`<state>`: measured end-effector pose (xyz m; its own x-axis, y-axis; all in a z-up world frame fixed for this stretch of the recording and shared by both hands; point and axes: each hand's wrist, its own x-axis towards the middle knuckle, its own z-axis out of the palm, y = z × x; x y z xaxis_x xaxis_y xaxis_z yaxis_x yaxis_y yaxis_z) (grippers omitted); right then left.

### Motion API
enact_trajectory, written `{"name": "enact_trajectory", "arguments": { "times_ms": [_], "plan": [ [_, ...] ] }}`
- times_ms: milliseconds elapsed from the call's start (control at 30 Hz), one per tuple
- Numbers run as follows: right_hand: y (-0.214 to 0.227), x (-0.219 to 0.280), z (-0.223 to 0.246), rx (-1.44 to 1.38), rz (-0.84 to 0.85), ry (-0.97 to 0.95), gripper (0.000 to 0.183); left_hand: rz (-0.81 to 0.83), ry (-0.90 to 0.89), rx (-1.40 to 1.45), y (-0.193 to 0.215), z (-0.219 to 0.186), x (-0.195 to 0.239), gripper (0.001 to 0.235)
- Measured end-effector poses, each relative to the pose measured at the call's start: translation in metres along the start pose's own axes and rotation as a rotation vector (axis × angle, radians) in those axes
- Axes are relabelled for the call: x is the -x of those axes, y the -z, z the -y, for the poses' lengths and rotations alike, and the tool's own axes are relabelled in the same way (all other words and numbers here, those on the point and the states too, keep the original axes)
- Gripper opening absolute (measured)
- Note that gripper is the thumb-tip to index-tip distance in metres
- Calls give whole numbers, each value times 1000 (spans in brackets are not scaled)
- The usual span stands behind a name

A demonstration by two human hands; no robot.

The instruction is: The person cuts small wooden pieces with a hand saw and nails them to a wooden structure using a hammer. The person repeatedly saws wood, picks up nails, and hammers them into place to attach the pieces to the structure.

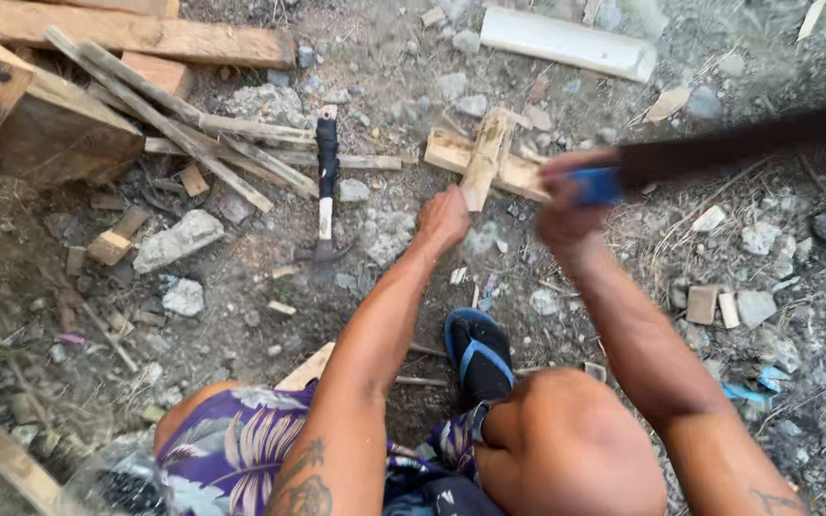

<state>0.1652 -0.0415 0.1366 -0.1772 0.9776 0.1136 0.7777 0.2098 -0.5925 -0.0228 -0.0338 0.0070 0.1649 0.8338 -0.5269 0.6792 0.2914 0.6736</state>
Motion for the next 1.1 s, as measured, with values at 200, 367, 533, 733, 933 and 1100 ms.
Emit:
{"name": "enact_trajectory", "arguments": {
  "times_ms": [200,367,533,733,933,1100],
  "plan": [
    [-79,34,-55,471,256,-103,44,-133,-18,-186,-33,13,-17,30],
    [16,8,39,-512,486,-652,13,-297,-63,-312,-19,25,-21,29],
    [115,-8,111,-275,9,106,17,-75,-81,-71,-13,0,-3,26],
    [8,-7,26,-80,-122,7,37,-28,-46,-42,-4,-2,4,27],
    [-79,32,-61,151,309,-327,39,-158,-61,-191,-11,-9,-23,23],
    [7,22,23,-570,490,-611,30,-243,-59,-378,-3,24,3,36]
  ]
}}
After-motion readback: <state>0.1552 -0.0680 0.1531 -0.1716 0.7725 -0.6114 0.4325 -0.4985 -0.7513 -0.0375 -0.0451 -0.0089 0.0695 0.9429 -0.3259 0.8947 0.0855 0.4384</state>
